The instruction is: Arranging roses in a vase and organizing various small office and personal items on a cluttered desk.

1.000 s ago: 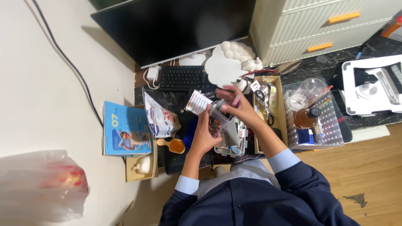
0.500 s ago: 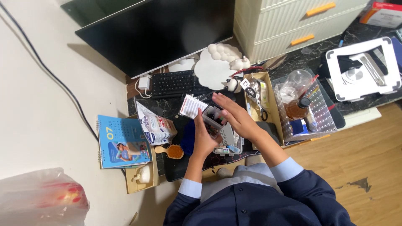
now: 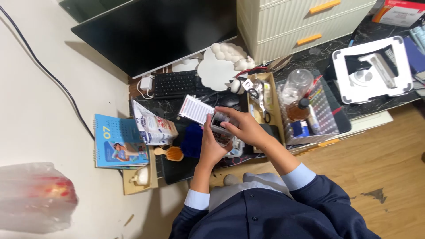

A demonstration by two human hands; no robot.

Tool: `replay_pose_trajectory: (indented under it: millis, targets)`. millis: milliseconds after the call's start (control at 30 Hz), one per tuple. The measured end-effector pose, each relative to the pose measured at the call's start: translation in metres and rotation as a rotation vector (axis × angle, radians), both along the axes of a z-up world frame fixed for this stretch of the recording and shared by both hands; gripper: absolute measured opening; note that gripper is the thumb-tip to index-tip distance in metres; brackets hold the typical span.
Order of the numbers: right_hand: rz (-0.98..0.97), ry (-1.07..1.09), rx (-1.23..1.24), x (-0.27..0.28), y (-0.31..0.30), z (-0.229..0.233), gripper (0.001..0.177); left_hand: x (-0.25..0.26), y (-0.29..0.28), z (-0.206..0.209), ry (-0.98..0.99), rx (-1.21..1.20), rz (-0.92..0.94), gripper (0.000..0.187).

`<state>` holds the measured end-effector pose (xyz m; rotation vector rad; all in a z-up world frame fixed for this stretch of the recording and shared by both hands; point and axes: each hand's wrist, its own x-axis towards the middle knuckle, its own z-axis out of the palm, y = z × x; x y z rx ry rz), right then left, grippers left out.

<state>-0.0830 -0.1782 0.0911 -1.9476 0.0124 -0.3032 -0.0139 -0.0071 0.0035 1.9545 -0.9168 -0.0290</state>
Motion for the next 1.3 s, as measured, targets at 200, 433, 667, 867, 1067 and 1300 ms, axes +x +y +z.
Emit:
replay_pose_trajectory:
  millis: [200,433,667,867,1067,1300]
  targets:
    - [0.009,-0.2,-0.054,-0.054,-0.04,-0.018,0.04,-0.061,-0.033,-0.005,0.001,-0.01,0.039,0.125]
    - [0.085,-0.262,-0.12,-0.132,-0.107,0.006,0.041,-0.143,-0.096,0.022,-0.023,0.02,-0.121,0.129]
    - [-0.018,-0.173,-0.128,-0.204,-0.173,-0.002,0.032,-0.203,-0.165,0.01,0.207,0.098,-0.217,0.133]
    - [-0.257,-0.115,-0.202,-0.243,-0.215,-0.02,0.036,-0.236,-0.23,0.017,0.217,0.113,-0.229,0.134]
    - [-0.391,-0.068,-0.127,-0.243,-0.259,-0.034,0.04,-0.24,-0.286,-0.001,0.194,0.126,-0.283,0.136]
    - [-0.55,-0.115,-0.074,-0.223,-0.287,-0.04,0.066,-0.224,-0.336,-0.007,0.288,-0.065,-0.156,0.141]
